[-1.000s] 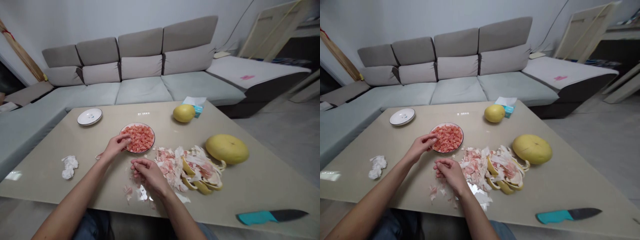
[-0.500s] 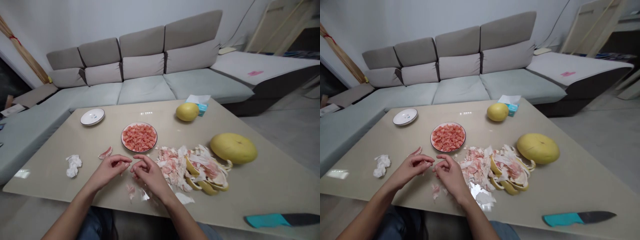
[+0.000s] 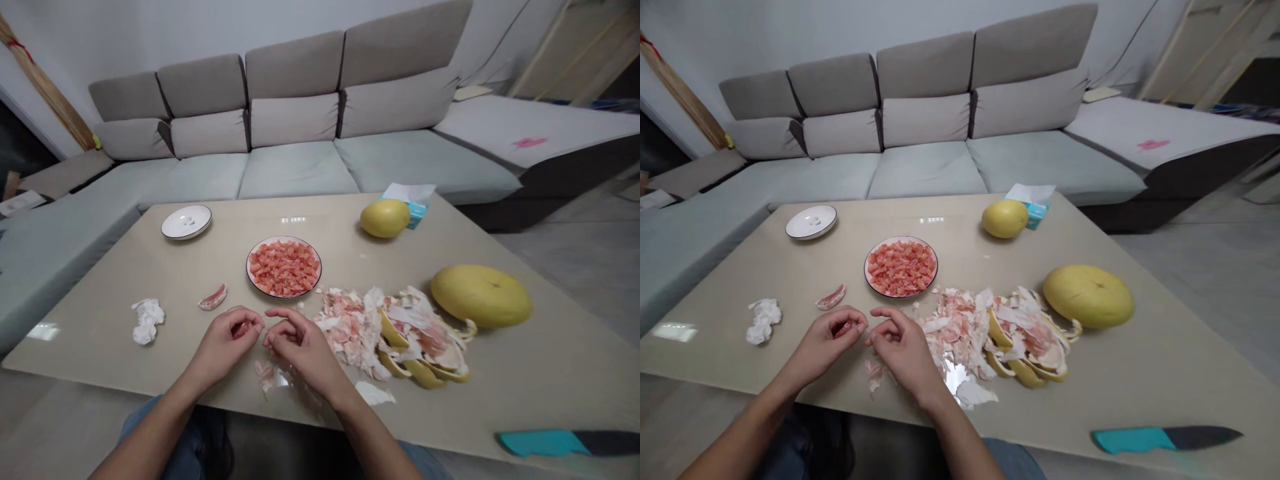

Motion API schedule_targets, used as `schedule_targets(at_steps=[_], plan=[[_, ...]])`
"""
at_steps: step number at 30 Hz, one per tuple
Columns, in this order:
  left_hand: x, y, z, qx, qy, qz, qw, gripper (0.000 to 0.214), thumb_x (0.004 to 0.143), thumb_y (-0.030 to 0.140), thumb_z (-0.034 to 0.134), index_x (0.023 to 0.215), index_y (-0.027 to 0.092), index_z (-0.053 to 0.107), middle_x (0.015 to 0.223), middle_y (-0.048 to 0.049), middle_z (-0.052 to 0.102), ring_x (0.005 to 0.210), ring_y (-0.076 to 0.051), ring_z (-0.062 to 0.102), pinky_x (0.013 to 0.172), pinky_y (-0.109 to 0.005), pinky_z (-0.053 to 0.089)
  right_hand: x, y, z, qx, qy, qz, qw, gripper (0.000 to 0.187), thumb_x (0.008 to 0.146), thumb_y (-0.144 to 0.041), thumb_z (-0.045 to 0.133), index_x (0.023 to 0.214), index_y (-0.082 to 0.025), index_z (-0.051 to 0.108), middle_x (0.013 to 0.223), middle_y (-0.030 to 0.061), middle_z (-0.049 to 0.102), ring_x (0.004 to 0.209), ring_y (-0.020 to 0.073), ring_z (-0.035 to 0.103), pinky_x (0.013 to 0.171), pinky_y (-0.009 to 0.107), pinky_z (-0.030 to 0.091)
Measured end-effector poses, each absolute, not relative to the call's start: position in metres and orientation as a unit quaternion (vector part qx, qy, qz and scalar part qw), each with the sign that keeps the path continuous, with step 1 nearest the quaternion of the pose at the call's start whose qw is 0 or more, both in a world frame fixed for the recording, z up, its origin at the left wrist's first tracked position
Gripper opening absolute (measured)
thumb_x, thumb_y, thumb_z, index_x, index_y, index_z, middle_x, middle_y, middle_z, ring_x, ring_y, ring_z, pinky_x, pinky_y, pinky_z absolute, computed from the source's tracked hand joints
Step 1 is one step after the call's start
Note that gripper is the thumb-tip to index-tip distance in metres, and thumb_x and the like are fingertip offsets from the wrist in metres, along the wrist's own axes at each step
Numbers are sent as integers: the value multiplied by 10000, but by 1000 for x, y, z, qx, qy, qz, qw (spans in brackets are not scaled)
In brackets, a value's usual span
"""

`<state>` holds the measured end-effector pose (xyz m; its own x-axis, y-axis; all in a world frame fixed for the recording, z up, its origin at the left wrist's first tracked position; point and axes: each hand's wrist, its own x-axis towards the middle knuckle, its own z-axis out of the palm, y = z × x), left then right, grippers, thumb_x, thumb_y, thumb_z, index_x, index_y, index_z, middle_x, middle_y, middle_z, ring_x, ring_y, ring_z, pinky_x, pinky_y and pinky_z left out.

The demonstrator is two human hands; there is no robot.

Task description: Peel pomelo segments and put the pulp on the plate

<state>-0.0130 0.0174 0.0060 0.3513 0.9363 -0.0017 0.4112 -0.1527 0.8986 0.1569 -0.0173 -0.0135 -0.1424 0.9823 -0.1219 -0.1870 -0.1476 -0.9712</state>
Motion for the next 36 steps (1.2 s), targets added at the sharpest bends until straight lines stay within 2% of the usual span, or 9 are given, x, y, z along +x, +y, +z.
schedule_targets(at_steps=[4, 8, 13, 18, 25, 36], plan=[[-17, 18, 6, 689, 483, 302, 449, 143, 849, 286, 599, 840, 189, 704, 809, -34, 645, 704, -163, 541, 643, -253, 399, 157, -16, -14, -451, -451, 611, 469, 320, 779, -260, 625, 1090, -200, 575, 727, -13, 671, 632, 140, 585, 618, 269, 439], [-20, 16, 10, 716, 459, 290, 439, 176, 842, 266, 619, 955, 211, 742, 939, -68, 684, 759, -178, 581, 666, -259, 418, 155, -15, -16, -441, -462, 608, 470, 339, 786, -324, 663, 1096, -215, 580, 739, -10, 670, 695, 160, 611, 646, 276, 444], [-19, 14, 10, 754, 444, 289, 389, 140, 832, 187, 608, 821, 205, 746, 832, -54, 681, 699, -160, 573, 636, -247, 408, 154, -15, -17, -435, -455, 620, 469, 344, 789, -377, 677, 1082, -215, 599, 735, -10, 658, 675, 154, 603, 642, 274, 446], [-19, 14, 6, 763, 458, 291, 351, 130, 852, 202, 581, 827, 194, 708, 812, -44, 645, 650, -148, 531, 611, -246, 399, 155, -15, -16, -450, -431, 633, 460, 285, 798, -399, 673, 1007, -208, 642, 758, 6, 666, 657, 148, 596, 615, 266, 442], [-17, 12, 4, 765, 448, 316, 338, 113, 834, 170, 587, 828, 207, 693, 794, -29, 623, 667, -157, 531, 629, -247, 390, 154, -14, -18, -462, -458, 609, 454, 183, 768, -374, 703, 752, -191, 695, 699, 10, 656, 649, 155, 578, 619, 269, 431], [-16, 13, -1, 779, 444, 308, 317, 108, 827, 148, 564, 814, 200, 658, 788, -31, 605, 689, -165, 543, 638, -256, 392, 157, -12, -17, -477, -474, 599, 435, 161, 780, -337, 675, 732, -184, 690, 661, 8, 648, 610, 145, 554, 580, 258, 403]])
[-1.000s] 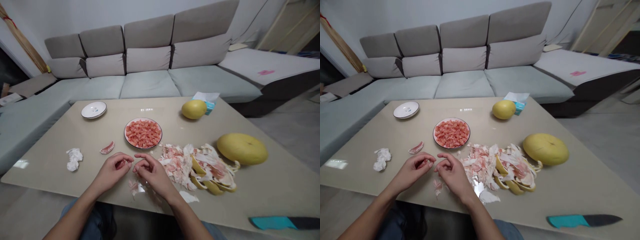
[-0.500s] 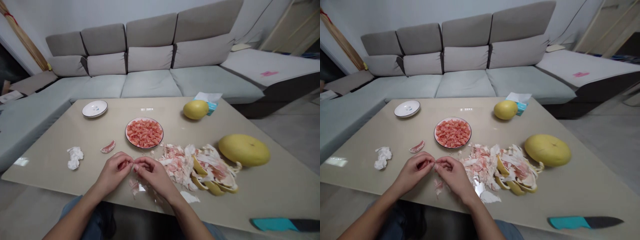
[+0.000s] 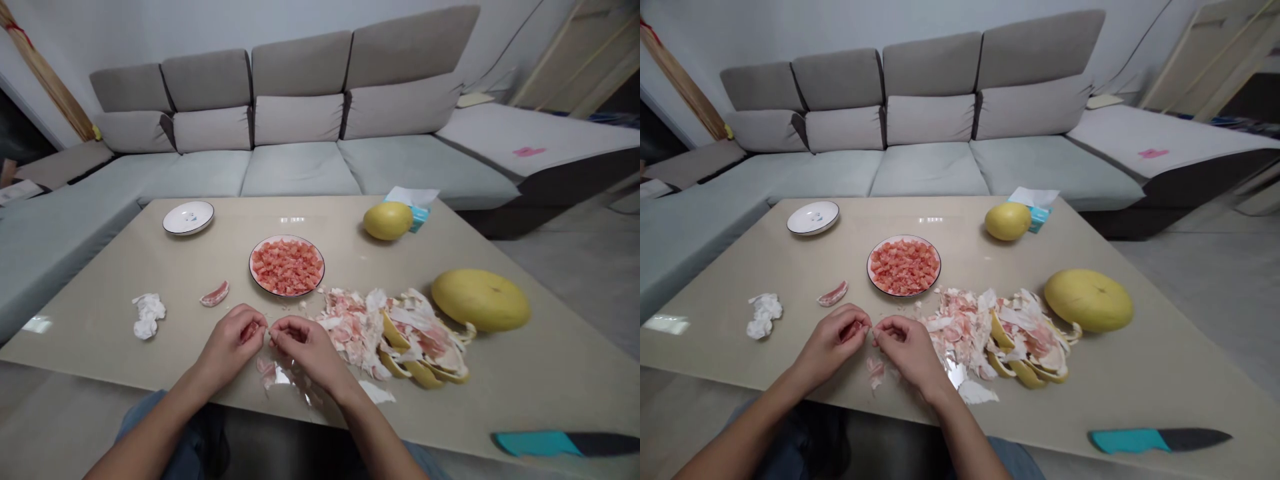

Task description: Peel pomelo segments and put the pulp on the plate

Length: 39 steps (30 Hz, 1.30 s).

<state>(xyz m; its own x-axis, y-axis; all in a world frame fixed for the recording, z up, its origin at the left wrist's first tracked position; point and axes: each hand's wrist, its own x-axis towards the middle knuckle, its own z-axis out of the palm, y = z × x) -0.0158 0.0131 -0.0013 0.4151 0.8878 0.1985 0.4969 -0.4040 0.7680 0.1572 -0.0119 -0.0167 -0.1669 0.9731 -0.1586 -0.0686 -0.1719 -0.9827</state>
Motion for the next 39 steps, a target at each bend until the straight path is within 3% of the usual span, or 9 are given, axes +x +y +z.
schedule_targets(at_steps=[5, 13, 15, 18, 21, 25, 28, 32, 39], plan=[[-21, 19, -4, 768, 474, 313, 295, 106, 833, 163, 558, 812, 190, 658, 790, -39, 622, 701, -170, 561, 662, -267, 413, 163, -13, -20, -513, -489, 553, 437, 135, 790, -309, 645, 768, -182, 685, 683, 22, 681, 610, 159, 588, 574, 263, 434], [-9, 29, -20, 758, 476, 331, 300, 137, 834, 187, 573, 862, 191, 707, 786, -26, 618, 682, -157, 547, 661, -262, 418, 182, 34, -17, -600, -612, 238, 456, 233, 855, -234, 522, 975, -177, 714, 982, 85, 735, 834, 207, 667, 756, 324, 524], [-3, 31, -27, 758, 468, 336, 307, 227, 835, 153, 543, 987, 203, 703, 829, -28, 625, 695, -156, 558, 679, -264, 430, 184, 57, -15, -602, -639, 194, 438, 319, 841, -148, 488, 1080, -179, 698, 1091, 94, 714, 933, 216, 653, 841, 348, 508], [3, 33, -38, 763, 453, 331, 320, 183, 819, 151, 563, 870, 206, 729, 823, -37, 630, 768, -177, 584, 731, -276, 436, 183, 80, -14, -605, -680, 133, 392, 409, 770, -47, 515, 1106, -177, 709, 1189, 113, 676, 1097, 257, 579, 994, 408, 413], [4, 32, -44, 759, 452, 325, 338, 142, 802, 186, 597, 795, 216, 736, 822, -40, 635, 773, -192, 585, 735, -290, 428, 176, 89, -13, -608, -708, 91, 348, 332, 785, -78, 555, 1035, -189, 744, 1137, 119, 680, 1093, 277, 551, 988, 414, 399], [3, 31, -47, 738, 453, 336, 372, 245, 766, 131, 569, 907, 229, 744, 859, -41, 647, 802, -199, 584, 757, -297, 416, 170, 100, -11, -600, -738, 78, 298, 239, 726, -92, 648, 867, -233, 780, 1054, 90, 707, 1049, 280, 555, 951, 382, 403], [3, 35, -48, 708, 459, 348, 409, 167, 755, 163, 575, 780, 195, 737, 782, -37, 637, 758, -194, 568, 732, -293, 405, 178, 115, -4, -615, -726, 78, 298, 217, 721, -70, 628, 784, -213, 778, 991, 109, 720, 1000, 277, 578, 907, 367, 421], [4, 42, -51, 643, 463, 357, 495, 261, 805, 367, 568, 702, 156, 683, 663, -19, 597, 609, -161, 524, 601, -267, 388, 196, 116, 6, -647, -671, 84, 353, 259, 787, -89, 538, 868, -170, 771, 1016, 139, 710, 1002, 272, 601, 919, 383, 431], [-1, 32, -34, 508, 419, 347, 668, 616, 840, 685, 372, 918, 148, 663, 726, -26, 612, 492, -105, 488, 467, -218, 331, 184, 30, -2, -613, -618, 228, 437, 270, 874, -280, 510, 986, -197, 742, 1004, 73, 750, 912, 220, 686, 820, 336, 529]])
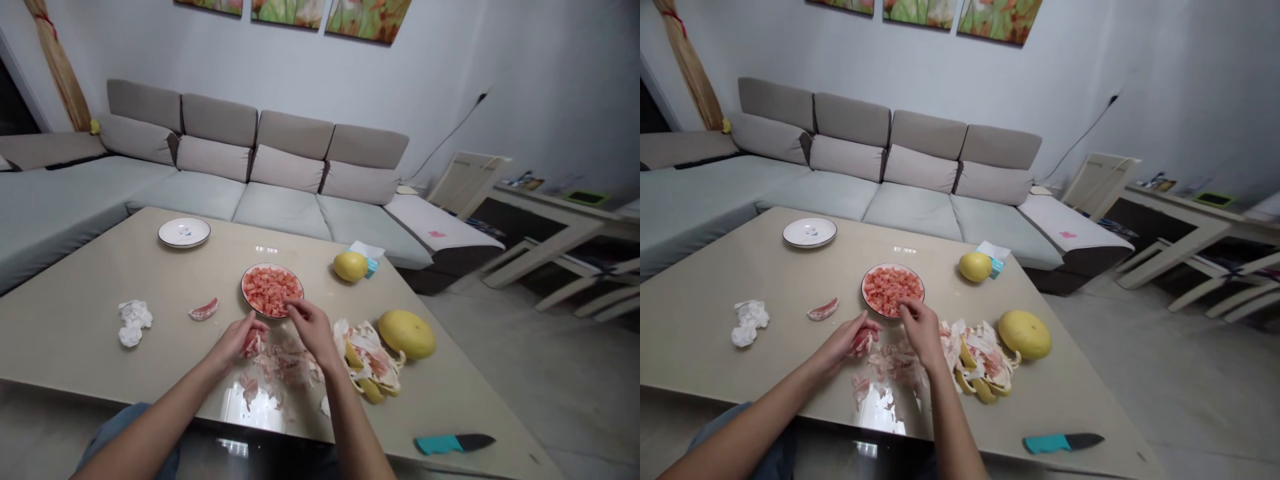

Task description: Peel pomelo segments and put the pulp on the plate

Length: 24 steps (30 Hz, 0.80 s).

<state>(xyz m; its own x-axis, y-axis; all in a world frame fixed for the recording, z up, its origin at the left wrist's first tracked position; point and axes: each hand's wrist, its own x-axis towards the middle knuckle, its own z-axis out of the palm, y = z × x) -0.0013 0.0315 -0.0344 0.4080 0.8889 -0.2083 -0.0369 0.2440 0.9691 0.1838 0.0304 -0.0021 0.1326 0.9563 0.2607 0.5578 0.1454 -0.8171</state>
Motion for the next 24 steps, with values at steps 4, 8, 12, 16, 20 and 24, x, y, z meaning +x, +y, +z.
schedule_targets(at_steps=[4, 8, 12, 16, 20, 24], plan=[[-7, 20, -23, 445, 386, 349, 729, 616, 829, 699, 410, 947, 153, 670, 761, -31, 628, 526, -104, 516, 484, -213, 349, 161, -14, -11, -576, -606, 325, 442, 284, 887, -365, 549, 1031, -201, 731, 1002, 81, 753, 878, 229, 702, 772, 345, 555], [-6, 14, -23, 424, 384, 390, 721, 539, 861, 646, 442, 1041, 169, 617, 799, -30, 637, 608, -128, 559, 507, -212, 368, 144, -27, -18, -533, -584, 420, 446, 351, 862, -344, 611, 1189, -225, 657, 1023, 67, 739, 858, 217, 701, 750, 334, 560], [-1, 7, -23, 475, 388, 419, 669, 471, 918, 583, 399, 1169, 211, 543, 903, -23, 610, 663, -124, 553, 549, -218, 395, 139, -28, -22, -529, -557, 437, 468, 405, 787, -260, 678, 1188, -215, 641, 1084, 66, 703, 797, 191, 670, 765, 343, 542], [5, -2, -19, 483, 390, 417, 664, 430, 941, 553, 370, 1215, 253, 509, 1012, -28, 575, 660, -117, 535, 565, -230, 409, 145, -29, -24, -551, -545, 413, 479, 349, 749, -229, 689, 1097, -215, 673, 1058, 64, 675, 767, 178, 636, 720, 326, 536], [13, -7, -17, 477, 400, 422, 660, 410, 948, 543, 364, 1238, 271, 463, 1066, -26, 545, 662, -111, 518, 617, -246, 443, 153, -30, -22, -545, -547, 404, 490, 249, 743, -183, 669, 987, -226, 693, 1047, 55, 637, 771, 167, 612, 688, 299, 535], [17, -8, -20, 480, 395, 424, 659, 378, 956, 541, 332, 1191, 272, 456, 1100, -35, 543, 702, -130, 549, 619, -255, 454, 159, -30, -19, -532, -547, 422, 490, 71, 756, -175, 656, 815, -210, 676, 1000, 51, 620, 773, 165, 616, 682, 284, 524]])
